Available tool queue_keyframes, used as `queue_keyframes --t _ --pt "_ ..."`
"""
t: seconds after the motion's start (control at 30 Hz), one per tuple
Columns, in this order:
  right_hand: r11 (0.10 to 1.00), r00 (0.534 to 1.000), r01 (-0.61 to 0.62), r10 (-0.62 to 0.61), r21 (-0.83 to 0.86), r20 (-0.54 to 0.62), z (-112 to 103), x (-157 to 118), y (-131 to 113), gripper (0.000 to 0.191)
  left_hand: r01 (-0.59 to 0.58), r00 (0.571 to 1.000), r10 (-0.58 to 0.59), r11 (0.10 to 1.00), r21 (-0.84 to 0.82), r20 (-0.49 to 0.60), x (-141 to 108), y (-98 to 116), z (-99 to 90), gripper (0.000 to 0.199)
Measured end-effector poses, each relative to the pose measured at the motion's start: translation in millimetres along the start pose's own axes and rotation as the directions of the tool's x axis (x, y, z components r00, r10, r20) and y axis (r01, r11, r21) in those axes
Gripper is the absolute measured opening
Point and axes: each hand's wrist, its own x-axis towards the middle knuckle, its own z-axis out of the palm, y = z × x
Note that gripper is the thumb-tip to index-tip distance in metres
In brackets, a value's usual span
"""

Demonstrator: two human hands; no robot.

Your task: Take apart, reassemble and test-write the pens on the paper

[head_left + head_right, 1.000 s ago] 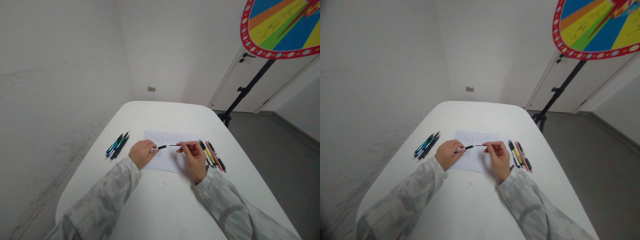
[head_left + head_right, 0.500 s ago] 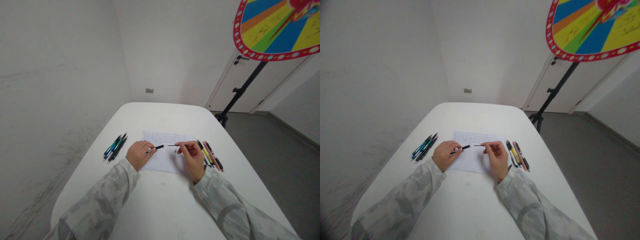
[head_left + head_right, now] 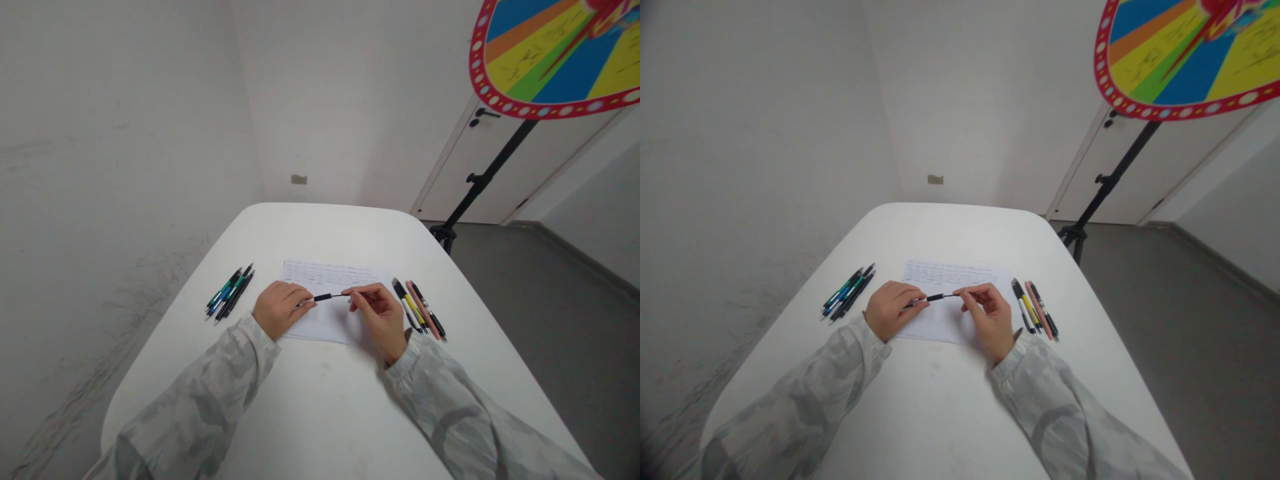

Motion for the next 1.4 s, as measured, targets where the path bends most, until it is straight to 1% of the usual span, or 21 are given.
queue_keyframes --t 0.1,0.17,0.23,0.3,0.33,0.37,0.43,0.57,0.67,0.73,0.8,0.9,0.97,1.13,1.23,1.4 --pt "0.998 0.989 -0.004 0.013 -0.062 0.147 -1 2 2 0.016 -0.053 0.999 0.053 0.998 -0.027 -0.004 2 4 -1.1 0.015" --pt "0.992 0.978 0.020 0.006 -0.121 0.209 -2 3 2 0.017 -0.063 0.998 0.062 0.997 -0.039 -0.019 3 5 -1.2 0.014" --pt "0.984 0.971 0.030 0.013 -0.176 0.240 -3 3 1 0.031 -0.052 0.998 0.051 0.998 -0.046 -0.033 3 6 -0.9 0.014" --pt "0.978 0.969 0.035 0.017 -0.205 0.246 -4 3 1 0.046 -0.027 0.999 0.025 0.998 -0.051 -0.038 2 6 -0.5 0.016" --pt "0.977 0.970 0.038 0.014 -0.208 0.244 -4 3 0 0.048 -0.015 0.999 0.013 0.999 -0.051 -0.033 2 5 -0.3 0.017" --pt "0.978 0.971 0.046 0.003 -0.202 0.238 -5 2 0 0.045 -0.005 1.000 0.004 0.999 -0.051 -0.025 2 5 -0.1 0.018" --pt "0.979 0.978 0.073 -0.034 -0.190 0.204 -6 1 0 0.035 0.011 1.000 -0.011 0.999 -0.048 -0.005 1 4 0.1 0.019" --pt "0.969 0.983 0.146 -0.119 -0.199 0.141 -7 1 -4 0.018 0.016 1.000 -0.015 0.999 -0.049 0.009 0 3 0.9 0.019" --pt "0.957 0.982 0.166 -0.138 -0.238 0.131 -5 0 -8 0.009 0.022 1.000 -0.021 0.999 -0.050 0.021 -1 3 1.4 0.020" --pt "0.948 0.978 0.182 -0.146 -0.262 0.151 -4 0 -10 0.011 0.015 0.999 -0.013 0.999 -0.050 0.036 -1 4 1.3 0.019" --pt "0.942 0.970 0.210 -0.166 -0.262 0.180 -4 -1 -11 0.008 -0.001 0.999 0.003 0.999 -0.047 0.037 0 4 0.7 0.018" --pt "0.939 0.961 0.238 -0.190 -0.250 0.199 -4 -2 -13 0.004 -0.033 0.999 0.034 0.999 -0.039 0.013 2 5 -0.4 0.016" --pt "0.937 0.959 0.243 -0.194 -0.250 0.204 -4 -2 -14 0.006 -0.049 0.999 0.049 0.998 -0.039 0.005 2 6 -0.7 0.014" --pt "0.936 0.947 0.251 -0.185 -0.246 0.262 -4 -2 -13 0.006 -0.048 0.998 0.051 0.997 -0.058 0.047 0 5 0.6 0.016" --pt "0.932 0.951 0.240 -0.169 -0.272 0.259 -4 -2 -12 0.006 -0.033 0.998 0.036 0.997 -0.069 0.054 -1 5 1.6 0.017" --pt "0.923 0.964 0.213 -0.145 -0.322 0.222 -4 -1 -13 0.016 -0.022 0.998 0.026 0.997 -0.077 0.050 -2 5 2.5 0.018"
